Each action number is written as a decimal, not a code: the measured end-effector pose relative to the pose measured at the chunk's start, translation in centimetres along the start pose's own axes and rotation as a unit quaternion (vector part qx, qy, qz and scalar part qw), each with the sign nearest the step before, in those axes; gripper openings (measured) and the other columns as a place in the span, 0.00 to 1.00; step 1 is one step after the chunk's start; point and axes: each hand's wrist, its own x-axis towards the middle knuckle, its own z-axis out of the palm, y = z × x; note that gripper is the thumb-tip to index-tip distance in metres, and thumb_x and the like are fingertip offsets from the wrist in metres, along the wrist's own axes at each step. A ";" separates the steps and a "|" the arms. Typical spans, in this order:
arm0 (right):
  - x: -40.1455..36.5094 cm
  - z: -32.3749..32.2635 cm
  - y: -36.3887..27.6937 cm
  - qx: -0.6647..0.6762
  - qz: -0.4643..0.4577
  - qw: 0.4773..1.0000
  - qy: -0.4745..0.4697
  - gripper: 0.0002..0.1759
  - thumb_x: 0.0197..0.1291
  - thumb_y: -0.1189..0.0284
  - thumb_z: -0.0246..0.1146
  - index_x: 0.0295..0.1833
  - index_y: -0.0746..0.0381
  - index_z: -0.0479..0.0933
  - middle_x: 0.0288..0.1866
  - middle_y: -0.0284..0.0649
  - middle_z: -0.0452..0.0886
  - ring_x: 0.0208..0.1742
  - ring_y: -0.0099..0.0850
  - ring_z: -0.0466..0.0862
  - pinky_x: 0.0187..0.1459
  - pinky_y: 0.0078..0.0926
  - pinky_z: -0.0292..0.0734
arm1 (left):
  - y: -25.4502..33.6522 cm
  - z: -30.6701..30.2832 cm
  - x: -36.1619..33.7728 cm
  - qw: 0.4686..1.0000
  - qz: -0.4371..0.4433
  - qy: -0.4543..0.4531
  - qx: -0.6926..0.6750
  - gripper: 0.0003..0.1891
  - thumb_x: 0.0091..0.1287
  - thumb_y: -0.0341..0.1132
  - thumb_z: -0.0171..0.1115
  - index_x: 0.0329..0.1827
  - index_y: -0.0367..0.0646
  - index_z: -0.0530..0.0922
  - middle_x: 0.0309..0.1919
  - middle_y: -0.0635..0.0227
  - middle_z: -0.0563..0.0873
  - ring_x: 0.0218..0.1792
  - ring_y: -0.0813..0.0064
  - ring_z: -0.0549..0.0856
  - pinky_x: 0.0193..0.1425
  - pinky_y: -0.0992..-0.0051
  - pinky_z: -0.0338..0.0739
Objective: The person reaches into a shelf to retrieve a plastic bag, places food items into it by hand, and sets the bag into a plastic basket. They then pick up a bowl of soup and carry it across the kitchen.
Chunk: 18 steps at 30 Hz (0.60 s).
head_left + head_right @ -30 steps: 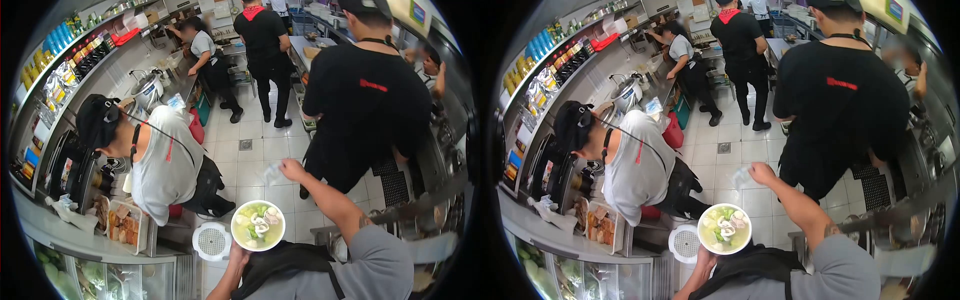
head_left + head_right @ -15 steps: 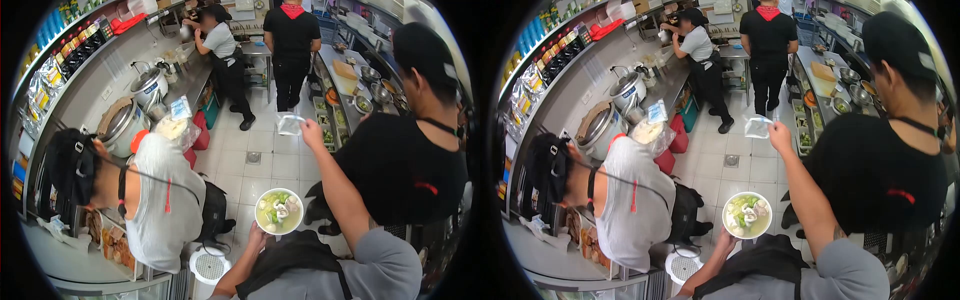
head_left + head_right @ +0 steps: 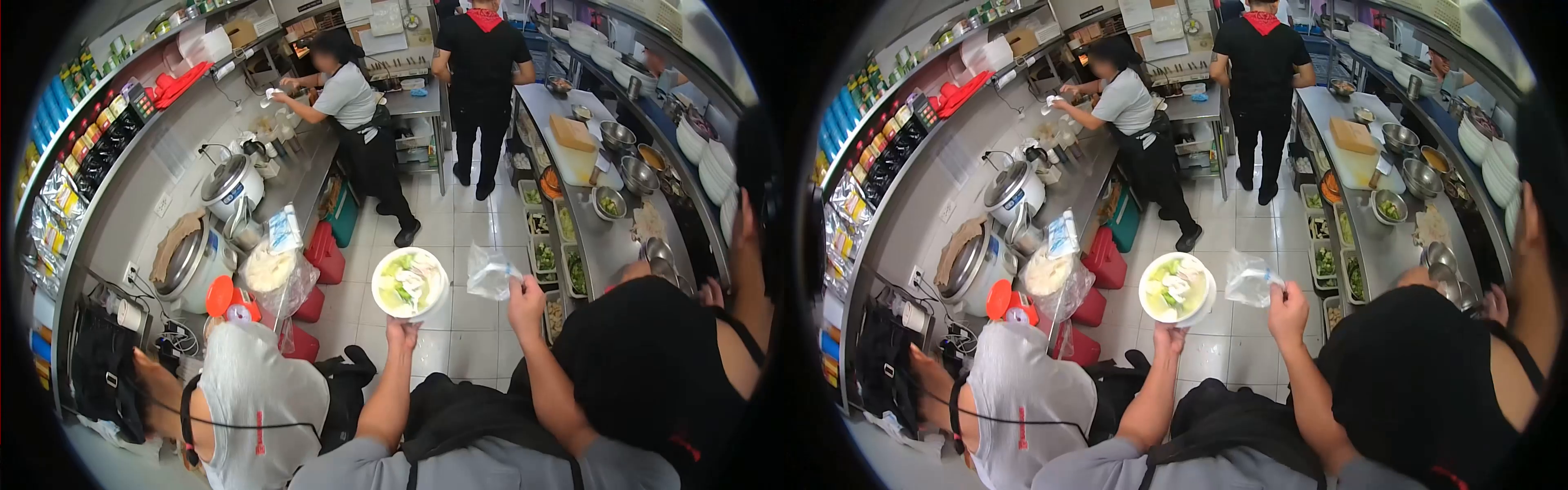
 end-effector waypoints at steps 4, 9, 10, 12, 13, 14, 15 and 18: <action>1.8 0.2 2.8 -0.008 0.055 0.998 0.005 0.16 0.65 0.68 0.63 0.30 0.67 0.71 0.20 0.40 0.69 0.24 0.26 0.67 0.27 0.33 0.65 | 4.4 2.1 9.4 0.997 0.053 0.047 -0.032 0.39 0.55 0.18 0.49 0.74 0.53 0.59 0.67 0.54 0.73 0.64 0.51 0.78 0.56 0.46 0.82; 3.1 -1.1 8.1 -0.069 0.100 0.993 0.001 0.15 0.65 0.69 0.63 0.30 0.66 0.69 0.21 0.34 0.63 0.27 0.21 0.63 0.28 0.29 0.61 | 11.1 2.9 20.8 0.988 0.109 0.104 -0.046 0.40 0.53 0.15 0.48 0.74 0.49 0.58 0.67 0.52 0.72 0.64 0.50 0.78 0.59 0.45 0.82; 3.0 -1.8 10.5 -0.062 0.125 0.990 -0.002 0.15 0.65 0.70 0.62 0.29 0.66 0.68 0.21 0.33 0.62 0.27 0.21 0.63 0.28 0.29 0.60 | 12.3 3.0 22.8 0.986 0.115 0.104 -0.051 0.40 0.53 0.15 0.48 0.74 0.49 0.58 0.67 0.53 0.72 0.64 0.50 0.78 0.59 0.45 0.82; 3.0 -2.4 12.1 -0.070 0.155 0.985 -0.013 0.14 0.65 0.72 0.61 0.28 0.64 0.67 0.23 0.29 0.61 0.29 0.18 0.62 0.28 0.26 0.59 | 15.1 3.4 27.4 0.984 0.131 0.101 -0.061 0.40 0.53 0.15 0.48 0.74 0.48 0.59 0.68 0.54 0.71 0.64 0.50 0.78 0.59 0.45 0.82; 2.7 -2.8 13.0 -0.055 0.170 0.984 -0.012 0.14 0.66 0.73 0.60 0.27 0.64 0.66 0.24 0.27 0.62 0.29 0.17 0.63 0.28 0.24 0.59 | 16.2 3.0 29.8 0.982 0.144 0.096 -0.077 0.40 0.54 0.15 0.48 0.74 0.48 0.59 0.68 0.55 0.71 0.63 0.51 0.78 0.59 0.46 0.81; 2.4 -3.0 12.9 -0.065 0.181 0.981 0.002 0.15 0.66 0.73 0.60 0.27 0.63 0.66 0.25 0.26 0.62 0.30 0.17 0.63 0.29 0.22 0.59 | 17.1 2.2 32.0 0.978 0.154 0.111 -0.082 0.40 0.54 0.15 0.48 0.74 0.48 0.59 0.68 0.54 0.71 0.63 0.51 0.78 0.59 0.46 0.81; 1.7 -3.4 14.0 -0.052 0.212 0.976 0.016 0.15 0.67 0.73 0.59 0.28 0.64 0.66 0.24 0.27 0.63 0.30 0.17 0.62 0.29 0.23 0.60 | 18.2 1.6 34.4 0.975 0.163 0.123 -0.086 0.40 0.54 0.15 0.48 0.74 0.48 0.59 0.67 0.54 0.71 0.64 0.51 0.77 0.59 0.46 0.81; 0.8 -3.5 13.0 -0.183 0.193 0.964 0.016 0.18 0.66 0.71 0.60 0.27 0.67 0.62 0.22 0.34 0.59 0.28 0.22 0.61 0.29 0.30 0.60 | 21.3 1.2 40.4 0.969 0.173 0.145 -0.102 0.40 0.55 0.15 0.49 0.75 0.48 0.59 0.68 0.54 0.70 0.65 0.51 0.76 0.58 0.46 0.81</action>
